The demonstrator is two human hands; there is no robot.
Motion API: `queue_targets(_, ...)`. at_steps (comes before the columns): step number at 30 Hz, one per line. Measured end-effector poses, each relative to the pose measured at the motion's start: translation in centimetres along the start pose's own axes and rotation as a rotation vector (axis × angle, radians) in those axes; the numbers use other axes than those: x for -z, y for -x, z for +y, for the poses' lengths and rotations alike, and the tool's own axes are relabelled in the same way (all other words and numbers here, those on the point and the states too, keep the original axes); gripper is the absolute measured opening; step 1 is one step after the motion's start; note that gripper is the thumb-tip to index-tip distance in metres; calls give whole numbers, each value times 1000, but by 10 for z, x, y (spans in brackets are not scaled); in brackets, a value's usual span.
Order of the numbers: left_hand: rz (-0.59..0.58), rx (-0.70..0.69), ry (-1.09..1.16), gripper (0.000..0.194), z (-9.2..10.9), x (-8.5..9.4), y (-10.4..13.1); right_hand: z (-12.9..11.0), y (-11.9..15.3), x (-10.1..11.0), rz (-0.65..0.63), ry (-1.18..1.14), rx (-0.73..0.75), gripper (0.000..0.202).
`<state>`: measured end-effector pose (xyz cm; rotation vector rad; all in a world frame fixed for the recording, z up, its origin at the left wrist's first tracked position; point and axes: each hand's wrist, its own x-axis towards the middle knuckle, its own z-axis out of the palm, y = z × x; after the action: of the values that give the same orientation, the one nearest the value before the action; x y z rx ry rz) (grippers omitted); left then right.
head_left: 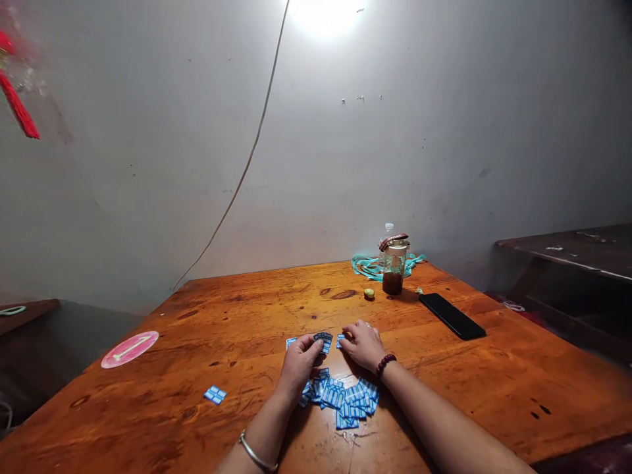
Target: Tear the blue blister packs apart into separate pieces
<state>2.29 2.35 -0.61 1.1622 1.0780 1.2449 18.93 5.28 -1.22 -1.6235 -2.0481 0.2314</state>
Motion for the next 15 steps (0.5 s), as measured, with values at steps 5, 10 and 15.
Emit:
queue_targets(5, -18, 42, -21, 25, -1, 0, 1, -6, 2, 2, 81, -129, -4, 13)
queue_targets(10, 12, -4, -26, 23, 3, 0, 1, -15, 16, 13, 67, -687, 42, 12)
queue_targets(15, -20, -8, -61, 24, 1, -3, 3, -26, 20, 7, 11, -865, 9, 9)
